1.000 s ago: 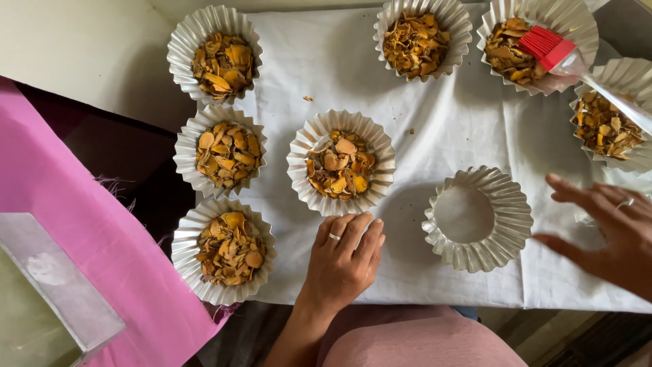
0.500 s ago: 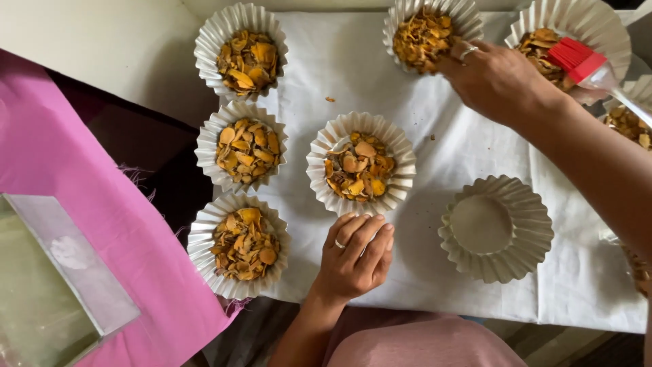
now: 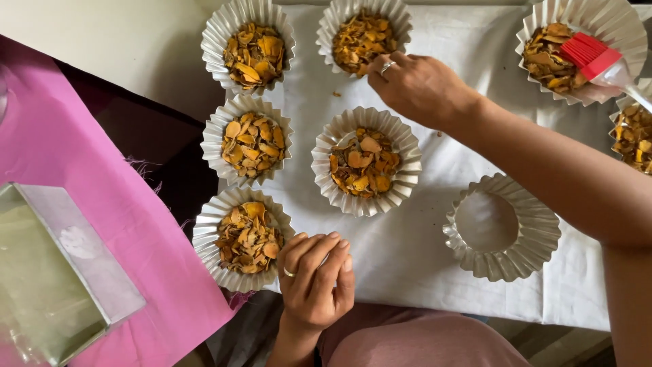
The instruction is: Arranging dried tea leaves into paper liners, applying liquid with a brush, and pressing them down.
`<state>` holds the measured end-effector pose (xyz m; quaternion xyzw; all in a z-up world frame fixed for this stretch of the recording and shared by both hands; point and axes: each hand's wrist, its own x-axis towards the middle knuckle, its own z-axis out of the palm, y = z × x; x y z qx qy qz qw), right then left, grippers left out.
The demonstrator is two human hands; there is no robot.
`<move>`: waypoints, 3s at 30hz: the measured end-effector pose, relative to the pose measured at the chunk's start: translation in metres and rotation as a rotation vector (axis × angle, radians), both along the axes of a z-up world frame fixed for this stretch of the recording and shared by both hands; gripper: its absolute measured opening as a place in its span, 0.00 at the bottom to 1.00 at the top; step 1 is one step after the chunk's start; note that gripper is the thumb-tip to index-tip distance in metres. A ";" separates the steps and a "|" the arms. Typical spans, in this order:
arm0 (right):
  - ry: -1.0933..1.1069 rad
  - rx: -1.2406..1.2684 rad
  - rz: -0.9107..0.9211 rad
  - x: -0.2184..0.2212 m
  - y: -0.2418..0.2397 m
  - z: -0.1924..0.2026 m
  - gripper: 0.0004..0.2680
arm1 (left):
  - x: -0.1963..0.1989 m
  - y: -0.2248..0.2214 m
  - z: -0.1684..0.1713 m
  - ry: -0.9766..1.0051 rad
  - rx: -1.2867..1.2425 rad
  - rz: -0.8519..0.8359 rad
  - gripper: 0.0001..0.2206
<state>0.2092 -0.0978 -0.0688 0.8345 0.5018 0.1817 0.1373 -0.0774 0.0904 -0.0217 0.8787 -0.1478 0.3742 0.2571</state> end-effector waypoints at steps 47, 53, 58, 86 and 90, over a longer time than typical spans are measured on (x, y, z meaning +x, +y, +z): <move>0.551 0.035 -0.710 -0.045 -0.121 0.079 0.20 | 0.018 -0.032 -0.016 0.111 -0.028 -0.235 0.07; 0.502 0.365 -0.946 -0.121 -0.373 -0.046 0.23 | 0.025 -0.033 -0.018 0.110 -0.022 -0.264 0.08; 0.253 -0.010 -0.871 -0.146 -0.350 -0.044 0.17 | 0.026 -0.043 -0.015 0.096 -0.021 -0.296 0.08; -0.170 0.156 -0.426 -0.058 -0.302 -0.042 0.18 | 0.022 -0.044 -0.019 0.111 -0.009 -0.272 0.07; -0.004 0.308 -0.358 -0.063 -0.284 -0.027 0.07 | 0.023 -0.047 -0.018 0.126 -0.008 -0.284 0.07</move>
